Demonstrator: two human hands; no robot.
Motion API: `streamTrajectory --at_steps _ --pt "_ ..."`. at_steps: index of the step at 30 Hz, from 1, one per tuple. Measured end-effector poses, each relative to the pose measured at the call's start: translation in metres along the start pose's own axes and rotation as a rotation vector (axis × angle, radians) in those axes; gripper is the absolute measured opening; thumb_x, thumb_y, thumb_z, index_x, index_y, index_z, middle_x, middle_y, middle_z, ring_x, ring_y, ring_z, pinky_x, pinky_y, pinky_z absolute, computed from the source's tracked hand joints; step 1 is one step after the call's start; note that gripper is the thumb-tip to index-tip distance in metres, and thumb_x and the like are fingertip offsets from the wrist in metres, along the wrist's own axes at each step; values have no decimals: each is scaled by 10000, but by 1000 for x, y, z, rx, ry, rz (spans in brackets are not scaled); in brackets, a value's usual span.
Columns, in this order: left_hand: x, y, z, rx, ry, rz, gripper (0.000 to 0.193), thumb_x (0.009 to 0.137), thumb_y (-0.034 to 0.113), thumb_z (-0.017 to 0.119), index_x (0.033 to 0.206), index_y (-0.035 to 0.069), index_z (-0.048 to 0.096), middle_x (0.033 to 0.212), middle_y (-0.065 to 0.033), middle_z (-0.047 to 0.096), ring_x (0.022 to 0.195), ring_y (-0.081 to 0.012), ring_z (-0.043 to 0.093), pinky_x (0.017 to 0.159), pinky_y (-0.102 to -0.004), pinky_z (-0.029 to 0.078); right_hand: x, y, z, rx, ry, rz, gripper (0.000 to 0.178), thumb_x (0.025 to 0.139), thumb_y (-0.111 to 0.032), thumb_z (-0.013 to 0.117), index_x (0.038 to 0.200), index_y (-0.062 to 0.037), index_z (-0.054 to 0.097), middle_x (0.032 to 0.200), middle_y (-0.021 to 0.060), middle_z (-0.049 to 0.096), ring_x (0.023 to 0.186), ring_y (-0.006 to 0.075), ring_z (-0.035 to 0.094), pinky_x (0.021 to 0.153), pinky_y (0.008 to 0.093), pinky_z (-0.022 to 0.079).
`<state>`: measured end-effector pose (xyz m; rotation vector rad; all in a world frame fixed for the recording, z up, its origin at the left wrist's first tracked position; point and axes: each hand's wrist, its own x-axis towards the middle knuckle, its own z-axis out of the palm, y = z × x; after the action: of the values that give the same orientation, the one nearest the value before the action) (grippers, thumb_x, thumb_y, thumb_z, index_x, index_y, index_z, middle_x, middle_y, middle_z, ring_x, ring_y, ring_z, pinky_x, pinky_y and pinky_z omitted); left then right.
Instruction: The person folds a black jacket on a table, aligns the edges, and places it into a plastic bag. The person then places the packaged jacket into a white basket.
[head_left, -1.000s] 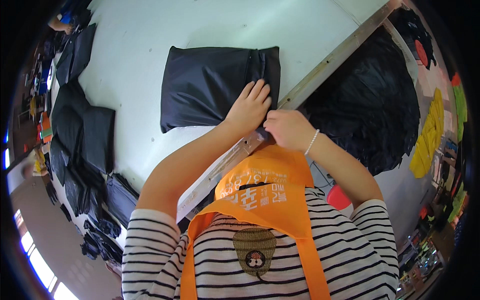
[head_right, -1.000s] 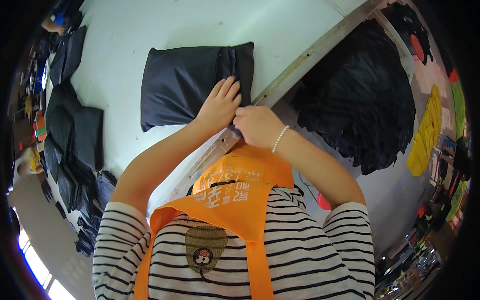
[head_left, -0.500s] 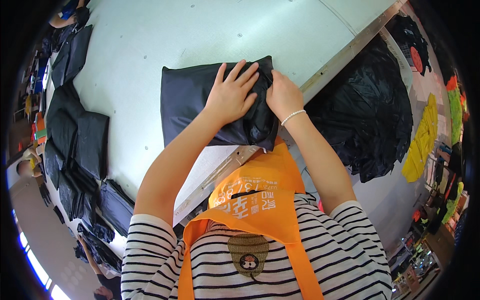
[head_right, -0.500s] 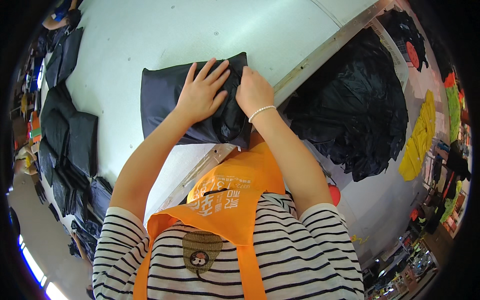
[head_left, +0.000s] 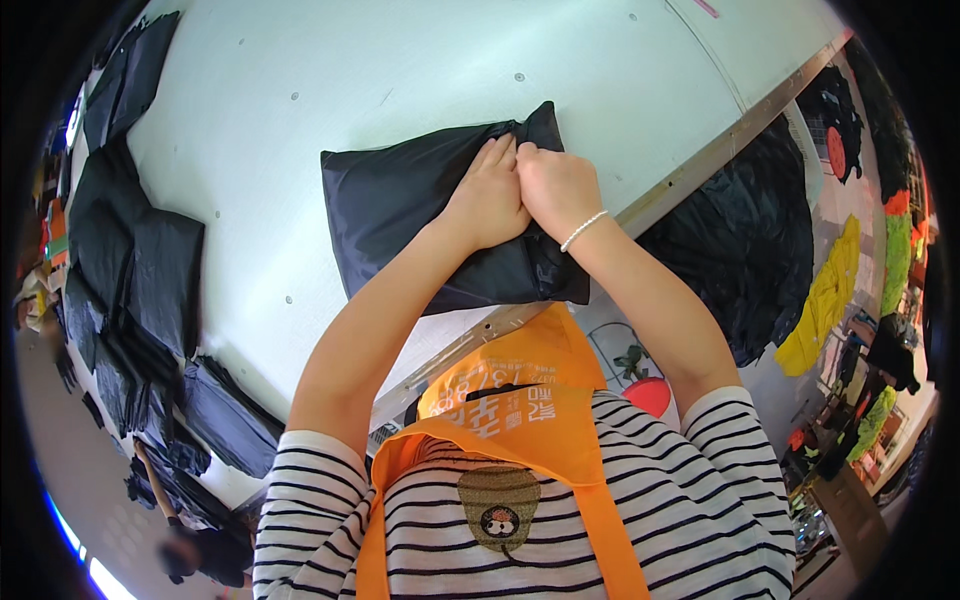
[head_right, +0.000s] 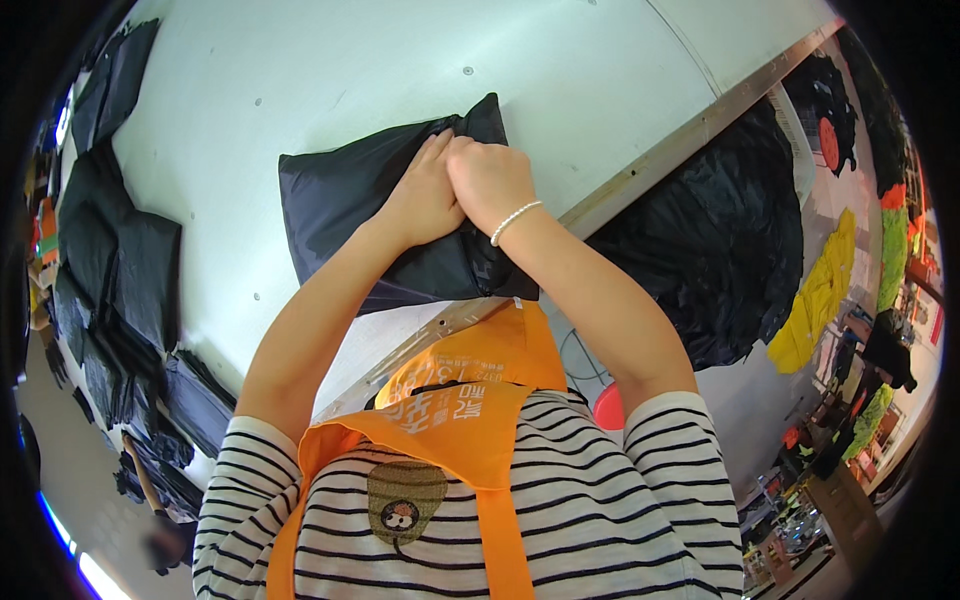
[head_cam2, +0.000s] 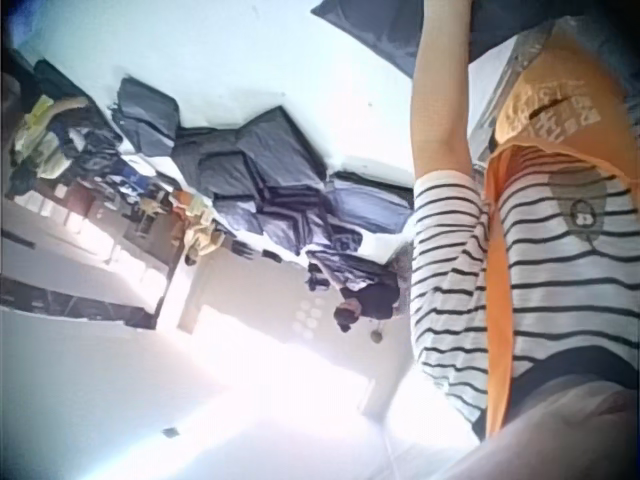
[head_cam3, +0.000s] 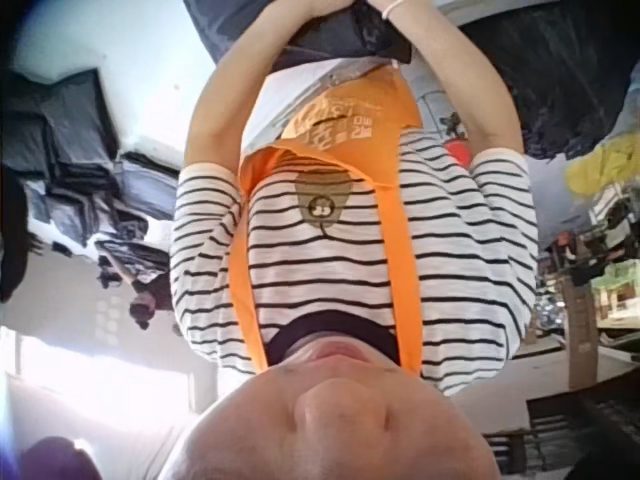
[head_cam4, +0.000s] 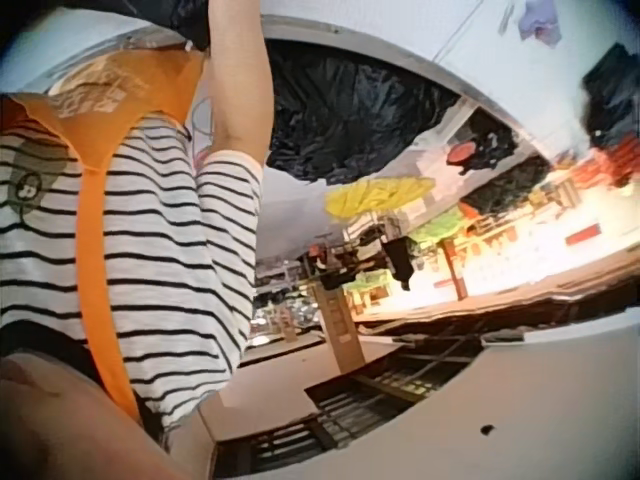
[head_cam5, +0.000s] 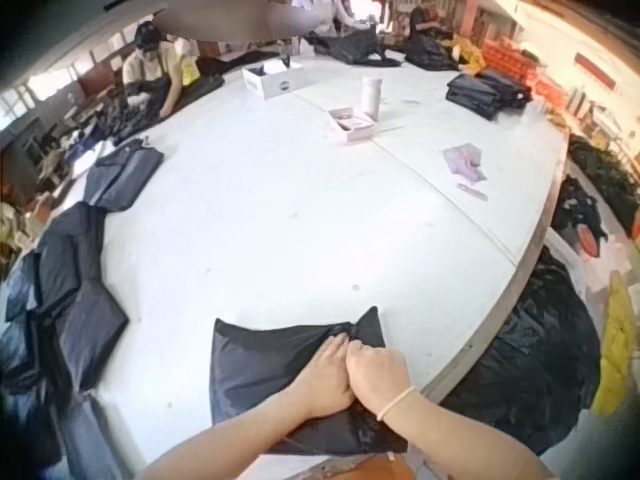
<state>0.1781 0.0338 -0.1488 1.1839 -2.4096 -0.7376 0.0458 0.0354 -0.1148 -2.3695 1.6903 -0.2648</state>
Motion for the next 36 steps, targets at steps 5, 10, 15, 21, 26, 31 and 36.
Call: streamTrajectory --at_steps 5,10,15,21,26,31,36 --pt "-41 23 -44 -57 136 -82 478 725 206 694 1136 -21 603 1267 -208 536 1242 -367 452 1050 -483 343 7 0 6 19 -124 56 65 782 -93 572 777 -30 558 690 149 646 669 322 653 552 408 510" --pt "-53 43 -25 148 -3 -144 868 770 516 633 1320 -112 394 1396 -271 375 1349 -373 301 1108 -505 207 18 4 25 271 0 125 143 849 -188 573 897 -63 624 696 138 642 693 350 636 622 442 507" --pt "-36 52 -3 416 13 -349 869 813 560 550 1359 -86 348 1425 -299 315 1349 -406 274 1066 -598 201 1 -2 13 272 87 115 254 881 -177 550 1110 -95 623 877 145 673 768 342 637 685 404 517" --pt "-35 48 21 535 22 -357 821 829 517 536 1397 -38 326 1480 -254 238 1381 -384 210 1042 -618 229 -16 8 6 220 150 25 128 890 -153 511 924 -67 600 750 117 638 682 330 618 602 417 498" --pt "-42 38 18 384 23 -366 737 839 384 528 1388 -56 310 1476 -281 210 1390 -417 167 1051 -638 201 -4 -13 -2 106 14 -199 122 865 -142 527 769 -67 531 679 124 615 613 312 614 519 408 483" --pt "-70 0 -63 -273 -20 -222 704 760 353 676 1335 17 449 1418 -211 385 1338 -389 317 1097 -494 248 -13 -21 2 79 23 -195 126 879 -168 573 863 -47 602 684 129 631 584 328 613 508 412 484" --pt "-90 -30 -65 397 182 -385 733 746 538 657 1383 246 444 1441 -129 387 1313 -351 370 1054 -521 290 -1 -44 -2 26 11 -191 185 894 -178 538 756 -54 546 627 124 617 569 317 620 490 413 480"
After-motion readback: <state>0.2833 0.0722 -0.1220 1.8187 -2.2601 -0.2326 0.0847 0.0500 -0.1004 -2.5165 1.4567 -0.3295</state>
